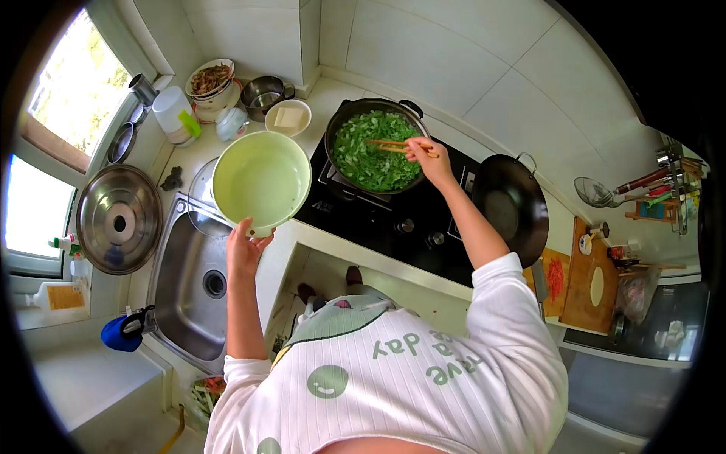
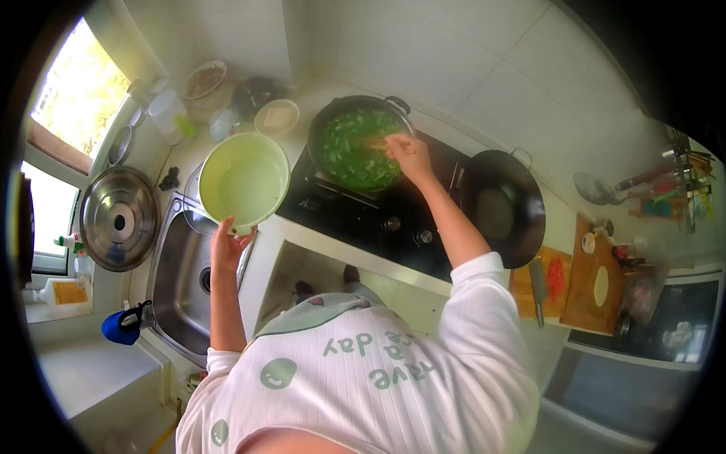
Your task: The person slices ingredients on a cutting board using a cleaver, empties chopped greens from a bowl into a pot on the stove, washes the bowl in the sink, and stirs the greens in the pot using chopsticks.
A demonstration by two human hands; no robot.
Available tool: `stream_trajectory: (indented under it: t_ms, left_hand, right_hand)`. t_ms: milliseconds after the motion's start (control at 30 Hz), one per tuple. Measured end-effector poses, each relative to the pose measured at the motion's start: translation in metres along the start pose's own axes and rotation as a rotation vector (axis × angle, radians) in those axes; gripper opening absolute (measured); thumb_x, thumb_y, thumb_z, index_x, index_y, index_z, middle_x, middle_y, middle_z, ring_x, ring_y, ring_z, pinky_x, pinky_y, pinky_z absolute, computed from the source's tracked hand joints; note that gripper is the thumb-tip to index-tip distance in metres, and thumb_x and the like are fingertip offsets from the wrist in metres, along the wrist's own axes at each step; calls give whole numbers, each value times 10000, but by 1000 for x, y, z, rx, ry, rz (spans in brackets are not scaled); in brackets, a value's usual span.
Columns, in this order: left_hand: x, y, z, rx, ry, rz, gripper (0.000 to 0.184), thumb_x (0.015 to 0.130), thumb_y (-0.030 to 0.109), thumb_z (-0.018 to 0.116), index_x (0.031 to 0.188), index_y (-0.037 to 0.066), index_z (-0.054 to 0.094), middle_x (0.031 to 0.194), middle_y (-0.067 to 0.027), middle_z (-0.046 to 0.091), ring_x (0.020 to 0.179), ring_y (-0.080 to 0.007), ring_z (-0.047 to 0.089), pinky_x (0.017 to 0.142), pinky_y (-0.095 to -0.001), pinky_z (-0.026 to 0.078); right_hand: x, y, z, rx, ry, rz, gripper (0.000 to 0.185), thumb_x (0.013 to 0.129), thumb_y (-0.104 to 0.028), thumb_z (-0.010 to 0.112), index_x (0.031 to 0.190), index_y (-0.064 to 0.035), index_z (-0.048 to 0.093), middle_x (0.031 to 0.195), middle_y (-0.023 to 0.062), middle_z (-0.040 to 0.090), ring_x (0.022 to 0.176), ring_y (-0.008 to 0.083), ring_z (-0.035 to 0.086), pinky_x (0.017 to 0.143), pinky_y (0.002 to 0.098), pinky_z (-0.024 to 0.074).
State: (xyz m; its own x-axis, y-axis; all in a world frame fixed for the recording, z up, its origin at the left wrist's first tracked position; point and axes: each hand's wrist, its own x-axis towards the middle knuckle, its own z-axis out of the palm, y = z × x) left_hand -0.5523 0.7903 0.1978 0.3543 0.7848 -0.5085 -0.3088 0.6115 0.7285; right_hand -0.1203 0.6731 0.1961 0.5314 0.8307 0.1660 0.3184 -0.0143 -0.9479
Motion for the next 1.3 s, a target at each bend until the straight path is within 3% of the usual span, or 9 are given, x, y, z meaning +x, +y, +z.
stream_trajectory:
  t_ms: [100, 233, 367, 567, 767, 967, 1100, 1167, 1300]
  left_hand:
    - [-1, -1, -3, 7, 1, 9, 378, 860, 184, 538, 1143, -45, 437, 1041, -190, 571, 863, -323, 641, 746, -372, 551]
    - [1, -5, -10, -2, 6, -3, 366, 859, 185, 548, 1126, -52, 466, 1044, -183, 574, 866, -319, 639, 732, -366, 564]
    - [-3, -4, -7, -5, 3, -3, 358, 856, 185, 544, 1122, -38, 458, 1021, -170, 567, 855, -314, 644, 716, -356, 562]
    - [1, -7, -15, -18, 0, 10, 354, 860, 188, 550, 1129, -23, 459, 1029, -165, 566, 863, -319, 643, 726, -359, 560]
    - [6, -13, -20, -23, -16, -16, 354, 858, 184, 556, 1125, -27, 459, 1052, -180, 560, 868, -336, 638, 755, -388, 547]
    - [1, -14, -16, -35, -2, 6, 355, 852, 184, 561, 1108, -43, 465, 1034, -176, 556, 850, -344, 640, 747, -391, 553]
    - [-4, -17, -13, -32, 19, 3, 355, 846, 186, 567, 1091, -50, 465, 1019, -172, 552, 840, -344, 642, 741, -388, 558]
    - [-4, -16, -15, -22, 15, -13, 360, 842, 188, 570, 1086, -53, 459, 1012, -169, 548, 839, -345, 642, 741, -393, 557]
    - [-9, -15, -19, -42, 24, 33, 371, 843, 186, 566, 1098, -56, 447, 1011, -170, 549, 834, -348, 642, 733, -387, 562]
  right_hand:
    - [2, -24, -33, 6, -61, 215, 223, 897, -181, 569, 948, 28, 629, 794, 100, 646, 648, 134, 630, 605, 244, 535]
    - [27, -2, -39, -192, 118, 74, 222, 900, -175, 561, 944, 31, 631, 774, 104, 646, 630, 132, 625, 585, 236, 529]
    - [16, -33, -8, -35, -11, 52, 234, 911, -187, 548, 961, 27, 628, 810, 104, 650, 641, 125, 625, 584, 239, 524]
    - [-6, -43, -49, -494, 105, 140, 215, 919, -190, 523, 903, 5, 612, 715, 73, 627, 569, 111, 606, 519, 228, 502]
    - [-41, -72, 1, -36, 113, 27, 231, 884, -202, 554, 898, 23, 606, 735, 110, 642, 573, 144, 626, 532, 248, 501]
    - [-35, -57, -41, -211, 86, 196, 238, 889, -223, 555, 875, 6, 616, 678, 72, 623, 583, 121, 618, 534, 233, 495]
    - [-21, 2, -10, -332, 207, -114, 201, 908, -182, 553, 883, 9, 608, 708, 71, 631, 607, 114, 619, 551, 228, 496]
    - [-32, -23, 2, -206, 21, -61, 185, 912, -170, 552, 903, 7, 605, 751, 76, 636, 639, 111, 622, 573, 235, 507]
    - [-18, -32, -43, -128, 75, 123, 260, 896, -252, 561, 860, -2, 625, 646, 58, 615, 571, 106, 603, 531, 221, 486]
